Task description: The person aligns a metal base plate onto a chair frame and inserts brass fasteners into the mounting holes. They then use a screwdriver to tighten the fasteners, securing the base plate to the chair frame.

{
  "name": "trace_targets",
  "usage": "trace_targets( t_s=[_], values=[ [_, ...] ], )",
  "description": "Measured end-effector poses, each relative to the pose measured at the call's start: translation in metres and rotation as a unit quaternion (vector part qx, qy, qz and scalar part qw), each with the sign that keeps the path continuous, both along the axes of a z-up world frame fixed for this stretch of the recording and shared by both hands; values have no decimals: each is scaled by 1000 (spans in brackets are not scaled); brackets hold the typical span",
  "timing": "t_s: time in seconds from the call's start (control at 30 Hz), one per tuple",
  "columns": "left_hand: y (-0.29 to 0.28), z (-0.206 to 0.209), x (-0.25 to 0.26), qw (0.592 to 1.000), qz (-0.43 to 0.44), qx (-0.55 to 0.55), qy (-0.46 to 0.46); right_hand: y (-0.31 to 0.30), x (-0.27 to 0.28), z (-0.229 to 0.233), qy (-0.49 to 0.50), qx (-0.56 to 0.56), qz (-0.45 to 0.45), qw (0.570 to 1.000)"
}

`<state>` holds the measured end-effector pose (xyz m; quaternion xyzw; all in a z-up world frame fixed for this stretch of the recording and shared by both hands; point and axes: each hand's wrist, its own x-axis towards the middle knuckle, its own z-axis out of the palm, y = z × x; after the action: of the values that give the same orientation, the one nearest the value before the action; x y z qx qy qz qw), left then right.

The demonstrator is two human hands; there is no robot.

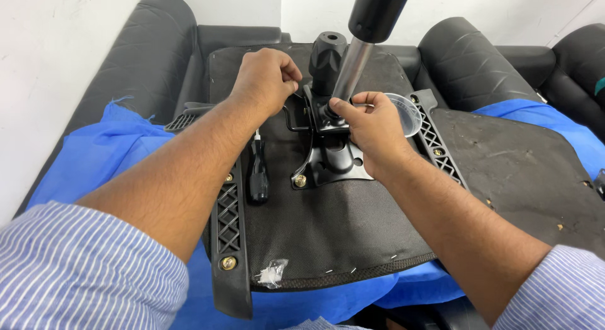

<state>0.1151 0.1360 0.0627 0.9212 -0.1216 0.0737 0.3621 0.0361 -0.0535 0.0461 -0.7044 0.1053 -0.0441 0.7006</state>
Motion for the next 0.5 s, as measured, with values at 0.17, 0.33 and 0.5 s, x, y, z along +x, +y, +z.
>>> trace_targets(
  t_s=[0.17, 0.33, 0.5],
  values=[
    [2, -8, 20, 998, -31, 54, -3, 2, 4, -10, 4, 6, -13, 1000],
    [7, -15, 45, 997, -30, 63, 30, 3, -1, -33, -43, 48, -7, 998],
    [13, -28, 65, 994, -27, 83, 64, 11, -24, -42, -20, 82, 58, 995]
  ],
)
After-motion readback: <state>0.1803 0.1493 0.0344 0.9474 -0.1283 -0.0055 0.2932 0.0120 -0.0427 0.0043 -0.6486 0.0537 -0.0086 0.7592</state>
